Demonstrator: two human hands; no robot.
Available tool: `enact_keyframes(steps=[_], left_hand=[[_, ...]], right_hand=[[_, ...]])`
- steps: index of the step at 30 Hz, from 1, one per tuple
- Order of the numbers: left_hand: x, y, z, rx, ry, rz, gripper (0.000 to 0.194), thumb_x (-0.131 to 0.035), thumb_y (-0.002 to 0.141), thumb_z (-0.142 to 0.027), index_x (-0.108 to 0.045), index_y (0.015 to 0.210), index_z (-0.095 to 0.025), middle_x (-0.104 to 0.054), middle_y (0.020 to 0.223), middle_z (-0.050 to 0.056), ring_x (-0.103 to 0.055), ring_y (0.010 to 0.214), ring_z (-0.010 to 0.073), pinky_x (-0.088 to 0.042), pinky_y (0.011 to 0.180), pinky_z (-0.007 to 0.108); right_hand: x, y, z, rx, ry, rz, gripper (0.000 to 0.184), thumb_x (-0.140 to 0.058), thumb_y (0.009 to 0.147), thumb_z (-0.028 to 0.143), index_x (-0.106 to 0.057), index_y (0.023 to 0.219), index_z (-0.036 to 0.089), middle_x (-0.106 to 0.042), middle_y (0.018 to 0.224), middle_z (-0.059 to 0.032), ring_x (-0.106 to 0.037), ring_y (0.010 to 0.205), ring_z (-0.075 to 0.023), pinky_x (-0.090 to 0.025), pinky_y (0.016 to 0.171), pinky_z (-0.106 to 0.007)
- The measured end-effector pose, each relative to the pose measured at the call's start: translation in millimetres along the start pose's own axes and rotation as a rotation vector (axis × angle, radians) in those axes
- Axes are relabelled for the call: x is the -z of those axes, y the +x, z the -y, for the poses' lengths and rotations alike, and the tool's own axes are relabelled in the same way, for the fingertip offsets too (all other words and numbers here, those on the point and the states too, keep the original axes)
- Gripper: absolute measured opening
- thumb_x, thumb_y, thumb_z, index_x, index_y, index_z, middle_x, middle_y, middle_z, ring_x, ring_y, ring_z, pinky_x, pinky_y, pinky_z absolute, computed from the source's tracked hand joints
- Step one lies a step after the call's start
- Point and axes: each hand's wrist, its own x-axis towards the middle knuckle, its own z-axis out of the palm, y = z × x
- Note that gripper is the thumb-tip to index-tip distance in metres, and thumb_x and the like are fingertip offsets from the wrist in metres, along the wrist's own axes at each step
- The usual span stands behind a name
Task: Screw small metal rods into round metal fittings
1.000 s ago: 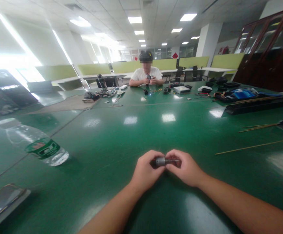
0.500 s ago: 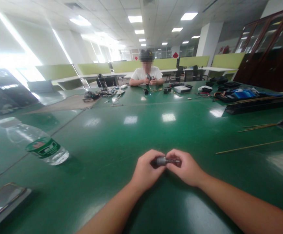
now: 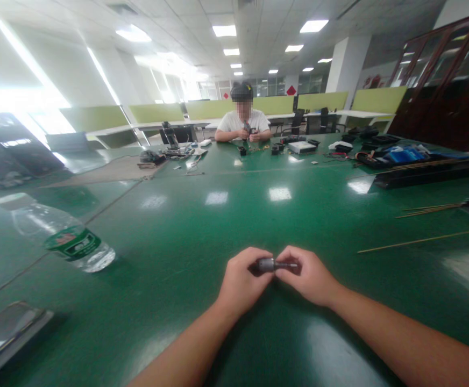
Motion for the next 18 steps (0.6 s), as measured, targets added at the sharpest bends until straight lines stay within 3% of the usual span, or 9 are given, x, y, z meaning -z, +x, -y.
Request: enact_keyframes(steps=[18], left_hand=[[1.0,0.7,0.0,-0.037,0.002,-0.046,0.021,-0.076,0.072,-0.013,-0.072,0.090,-0.023,-0.072,0.091,0.001,-0.065,0.085,0.0161,-0.050,0.078,0.027]], right_hand=[[0.6,0.7,-1.5,-0.012,0.031,-0.017,0.005,-0.066,0.078,0.019,-0.063,0.081,0.017,-0.066,0.076,-0.0011,-0.062,0.072,-0.0164,-0.047,0.066,-0.026]])
